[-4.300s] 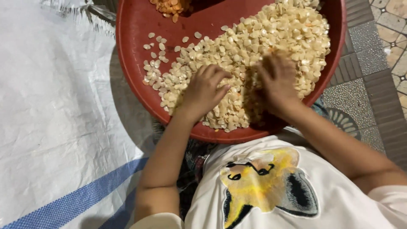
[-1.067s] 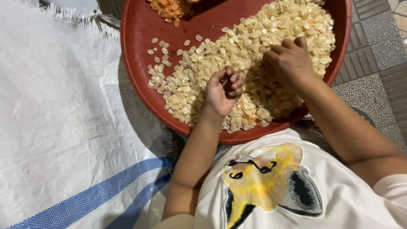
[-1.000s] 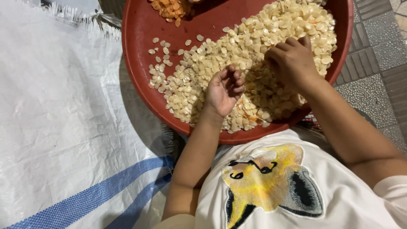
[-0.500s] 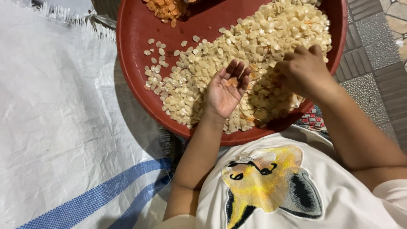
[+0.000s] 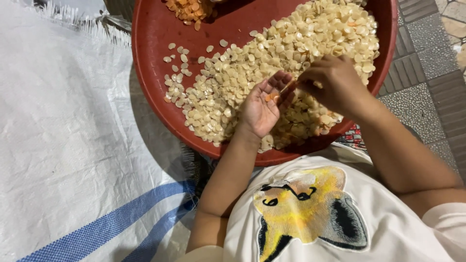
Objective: Sorting crackers by hand to remove discolored or specific pieces from a large batch
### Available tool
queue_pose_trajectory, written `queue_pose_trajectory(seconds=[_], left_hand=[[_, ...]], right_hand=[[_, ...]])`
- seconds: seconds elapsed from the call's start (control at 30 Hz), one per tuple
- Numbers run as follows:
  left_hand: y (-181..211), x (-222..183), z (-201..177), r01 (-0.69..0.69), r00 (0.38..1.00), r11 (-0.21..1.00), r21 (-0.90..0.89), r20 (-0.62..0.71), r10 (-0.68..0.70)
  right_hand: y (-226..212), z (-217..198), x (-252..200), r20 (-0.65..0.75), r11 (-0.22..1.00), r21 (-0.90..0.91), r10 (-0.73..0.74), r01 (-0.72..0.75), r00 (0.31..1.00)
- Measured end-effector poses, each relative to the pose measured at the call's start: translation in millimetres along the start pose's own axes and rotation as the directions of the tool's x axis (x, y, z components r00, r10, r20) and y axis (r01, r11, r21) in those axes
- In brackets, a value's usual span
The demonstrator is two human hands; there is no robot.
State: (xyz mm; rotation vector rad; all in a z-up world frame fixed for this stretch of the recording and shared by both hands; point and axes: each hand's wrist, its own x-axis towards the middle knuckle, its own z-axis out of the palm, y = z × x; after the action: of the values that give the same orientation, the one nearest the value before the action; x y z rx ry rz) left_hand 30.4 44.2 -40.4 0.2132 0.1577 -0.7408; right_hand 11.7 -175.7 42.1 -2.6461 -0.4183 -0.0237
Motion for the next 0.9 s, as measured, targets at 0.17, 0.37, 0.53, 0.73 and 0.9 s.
queue_pose_trajectory(seconds=[0.17,0.37,0.53,0.73,0.9], left_hand=[[-8,2,-39,0.016,0.989,0.999,0.039,-0.147,-0.01],[9,-4,-7,-0.088,0.995,0.993,-0.081,-0.064,0.083],[8,-6,-8,-0.09,0.996,0.989,-0.119,-0.035,0.087],[6,-7,-5,-0.081,0.995,0.991,-0.108,-0.073,0.073],[3,-18,39,-0.134,0.991,0.991,-0.025,-0.027,0.133]], right_hand=[[-13,5,5,-0.071,0.976,0.168,-0.125,0.135,0.99],[20,3,-9,0.012,0.964,-0.253,-0.083,0.084,0.996],[24,28,-13,0.079,0.932,-0.355,-0.042,0.068,0.996],[42,28,-15,0.077,0.953,-0.298,-0.024,0.046,0.997],[7,-24,1,0.198,0.986,-0.082,0.158,-0.145,0.967]])
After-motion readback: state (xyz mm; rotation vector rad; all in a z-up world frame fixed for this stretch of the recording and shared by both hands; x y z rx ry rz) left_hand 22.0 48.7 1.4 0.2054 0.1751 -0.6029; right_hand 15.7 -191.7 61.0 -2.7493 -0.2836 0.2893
